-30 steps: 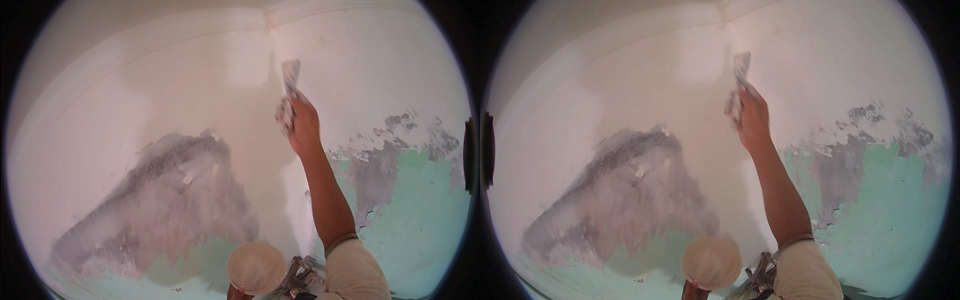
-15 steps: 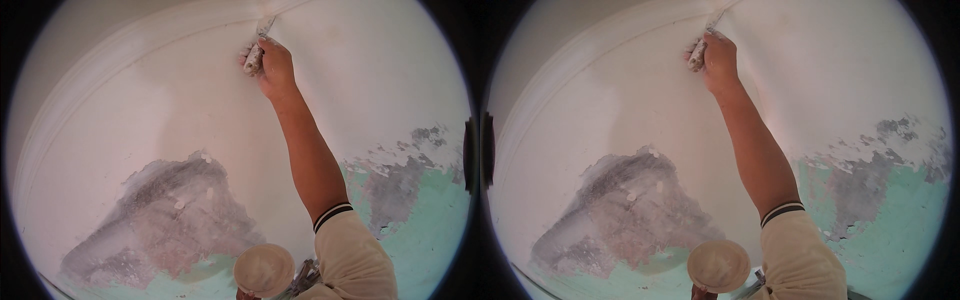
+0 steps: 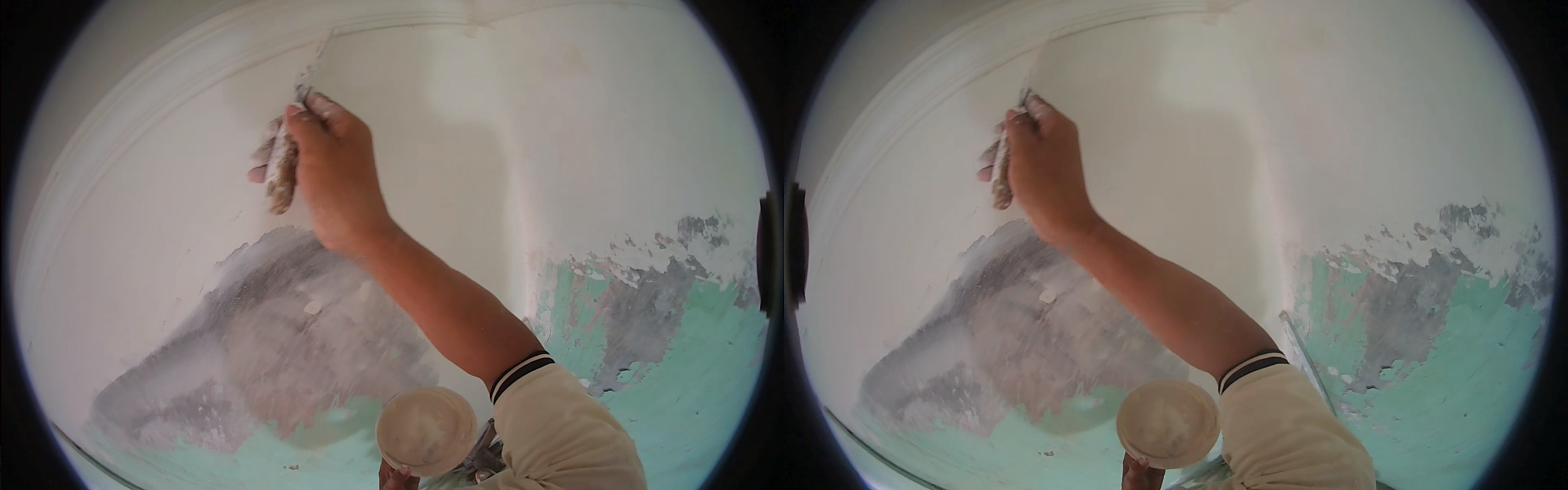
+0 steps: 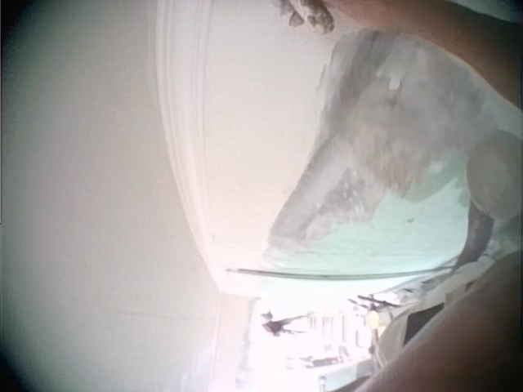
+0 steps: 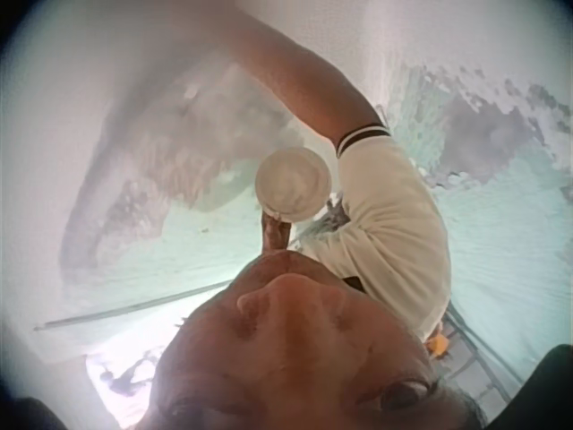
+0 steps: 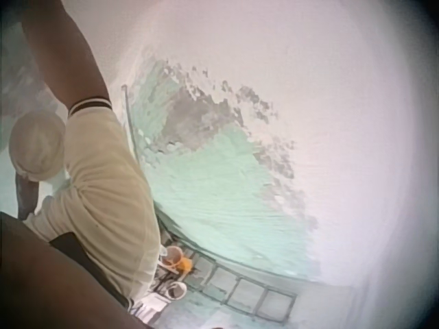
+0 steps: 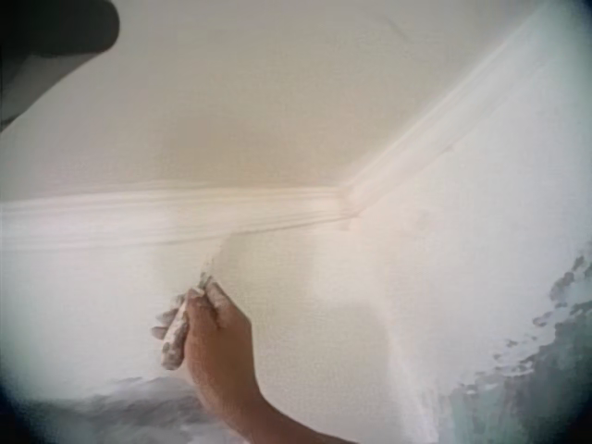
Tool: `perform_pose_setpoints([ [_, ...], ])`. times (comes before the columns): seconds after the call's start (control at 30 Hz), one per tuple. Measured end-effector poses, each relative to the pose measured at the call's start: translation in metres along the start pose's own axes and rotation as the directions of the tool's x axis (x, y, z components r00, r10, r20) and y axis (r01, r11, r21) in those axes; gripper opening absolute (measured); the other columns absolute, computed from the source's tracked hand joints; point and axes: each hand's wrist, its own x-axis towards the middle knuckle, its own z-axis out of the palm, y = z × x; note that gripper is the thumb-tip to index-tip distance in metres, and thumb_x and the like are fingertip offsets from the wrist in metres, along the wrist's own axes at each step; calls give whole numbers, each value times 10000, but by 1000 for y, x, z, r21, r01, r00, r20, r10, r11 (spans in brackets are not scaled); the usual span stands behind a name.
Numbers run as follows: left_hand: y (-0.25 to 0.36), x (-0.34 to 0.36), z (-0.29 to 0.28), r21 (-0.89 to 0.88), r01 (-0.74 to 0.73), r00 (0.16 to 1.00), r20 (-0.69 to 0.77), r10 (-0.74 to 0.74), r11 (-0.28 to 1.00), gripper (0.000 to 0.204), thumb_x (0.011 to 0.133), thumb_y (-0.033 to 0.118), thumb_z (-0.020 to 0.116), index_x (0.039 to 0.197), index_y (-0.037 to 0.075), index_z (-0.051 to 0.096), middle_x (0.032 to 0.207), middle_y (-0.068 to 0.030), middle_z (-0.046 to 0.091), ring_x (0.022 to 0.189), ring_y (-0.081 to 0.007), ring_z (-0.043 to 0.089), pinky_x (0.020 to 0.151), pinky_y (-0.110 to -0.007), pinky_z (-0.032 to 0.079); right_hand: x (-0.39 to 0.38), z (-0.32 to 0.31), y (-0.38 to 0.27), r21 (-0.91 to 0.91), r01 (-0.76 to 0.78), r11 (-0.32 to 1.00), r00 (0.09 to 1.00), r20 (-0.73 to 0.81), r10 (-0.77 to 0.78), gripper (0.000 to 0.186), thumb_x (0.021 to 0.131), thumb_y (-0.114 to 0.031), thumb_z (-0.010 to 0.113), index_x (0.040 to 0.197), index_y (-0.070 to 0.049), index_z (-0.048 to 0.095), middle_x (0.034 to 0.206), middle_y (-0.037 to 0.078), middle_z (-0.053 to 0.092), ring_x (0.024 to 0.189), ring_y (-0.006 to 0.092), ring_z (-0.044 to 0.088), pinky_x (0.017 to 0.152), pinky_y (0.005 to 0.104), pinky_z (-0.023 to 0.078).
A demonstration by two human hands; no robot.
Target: The person applies white plaster to the upper corner of a wall using a trowel and a bucket. They repeatedly scoop plaster and smooth it along the ceiling-wall junction.
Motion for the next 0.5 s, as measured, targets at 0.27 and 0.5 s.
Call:
perform_pose_setpoints([
  [0.27,-2,3,-9,-14,-90,995,46,91,996,1006,875,503,796,1597,78,240,1560,-127,424,1408,-310,465,1148,-497,422,-40,63,33,-56,-212,976,921,321,219,214,1074,-165,450,1070,22,553,825,105,632,647,135,639,530,283,562],
  [0.5,-17,-8,-28,32,-273,959,-68,275,961,992,862,466,808,1585,68,258,1558,-121,436,1411,-296,470,1154,-491,422,-117,-50,-13,-119,-585,802,801,72,595,286,1025,-196,607,1255,-27,619,985,78,693,704,132,621,576,286,521],
])
